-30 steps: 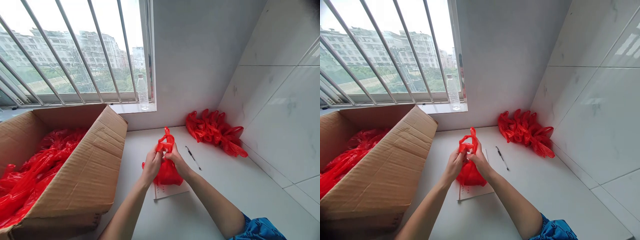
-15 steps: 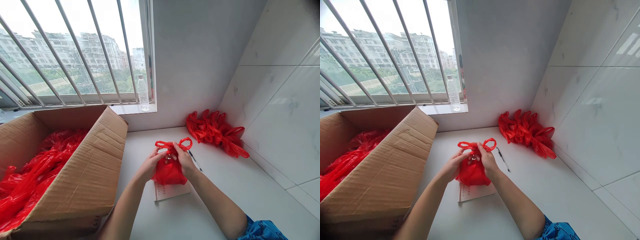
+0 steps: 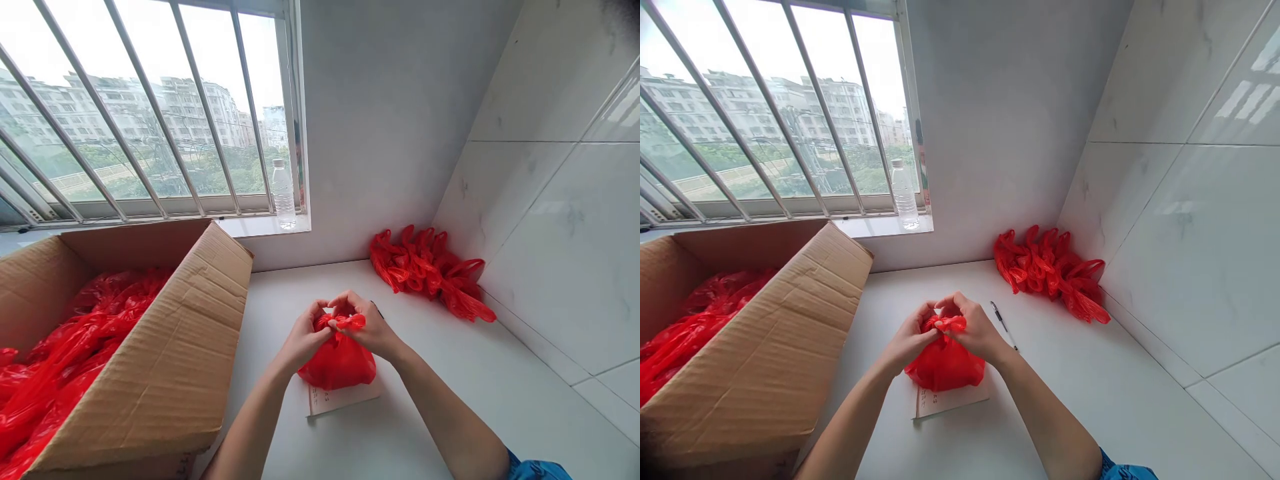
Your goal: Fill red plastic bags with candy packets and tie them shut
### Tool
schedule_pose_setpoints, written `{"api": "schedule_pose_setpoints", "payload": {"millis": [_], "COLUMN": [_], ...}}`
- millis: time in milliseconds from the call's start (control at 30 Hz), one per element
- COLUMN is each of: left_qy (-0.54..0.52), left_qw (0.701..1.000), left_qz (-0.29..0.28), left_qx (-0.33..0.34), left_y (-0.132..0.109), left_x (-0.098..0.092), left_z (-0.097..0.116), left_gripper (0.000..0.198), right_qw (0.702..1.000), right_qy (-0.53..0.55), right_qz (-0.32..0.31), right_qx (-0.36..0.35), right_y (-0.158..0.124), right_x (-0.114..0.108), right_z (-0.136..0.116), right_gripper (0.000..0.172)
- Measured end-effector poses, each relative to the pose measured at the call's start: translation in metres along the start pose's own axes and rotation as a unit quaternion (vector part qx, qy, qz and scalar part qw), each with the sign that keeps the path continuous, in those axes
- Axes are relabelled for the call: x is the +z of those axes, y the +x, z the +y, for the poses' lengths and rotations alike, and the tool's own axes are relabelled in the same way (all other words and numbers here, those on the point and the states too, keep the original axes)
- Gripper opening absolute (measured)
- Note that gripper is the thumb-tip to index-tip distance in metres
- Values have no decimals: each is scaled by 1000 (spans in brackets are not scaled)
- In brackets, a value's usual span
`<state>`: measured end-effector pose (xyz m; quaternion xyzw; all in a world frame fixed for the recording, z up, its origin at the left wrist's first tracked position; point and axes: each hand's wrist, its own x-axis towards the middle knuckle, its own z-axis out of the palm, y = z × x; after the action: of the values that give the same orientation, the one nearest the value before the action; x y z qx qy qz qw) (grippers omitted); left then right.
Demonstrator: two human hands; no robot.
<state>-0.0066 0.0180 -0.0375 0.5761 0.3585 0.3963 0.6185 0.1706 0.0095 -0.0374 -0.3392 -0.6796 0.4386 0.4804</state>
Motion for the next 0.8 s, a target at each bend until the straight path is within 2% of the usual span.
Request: {"api": "schedule_pose_setpoints", "payload": {"millis": [100,167,267,333,433,533,600,700,800], "left_qy": [87,126,124,71,-37,-144,-204,-241,-236], "left_qw": [993,985,982,990,997,988,977,965,952], "left_qz": [63,98,126,117,70,27,29,90,192], "left_qx": [49,68,71,47,-7,-44,-54,-46,1], "left_y": [4,5,6,6,3,1,1,6,14], "left_x": [-2,-2,1,2,-2,-7,-9,-12,-22], "left_z": [-13,-20,-21,-16,-2,7,8,1,-10], "left_gripper": [29,28,28,27,35,45,44,41,43], "right_qw": [998,998,995,989,983,979,973,954,926], "right_qy": [-57,-49,-41,-64,-93,-115,-137,-192,-248], "right_qz": [-2,14,55,86,109,106,106,112,115], "right_qx": [-31,-41,-70,-98,-114,-129,-150,-201,-259], "right_y": [-3,-3,-2,-1,-1,-3,-5,-10,-21], "right_x": [9,16,22,22,17,11,9,8,6], "right_z": [-3,-1,5,9,11,11,13,17,17], "right_gripper": [17,13,5,2,2,6,10,17,27]}}
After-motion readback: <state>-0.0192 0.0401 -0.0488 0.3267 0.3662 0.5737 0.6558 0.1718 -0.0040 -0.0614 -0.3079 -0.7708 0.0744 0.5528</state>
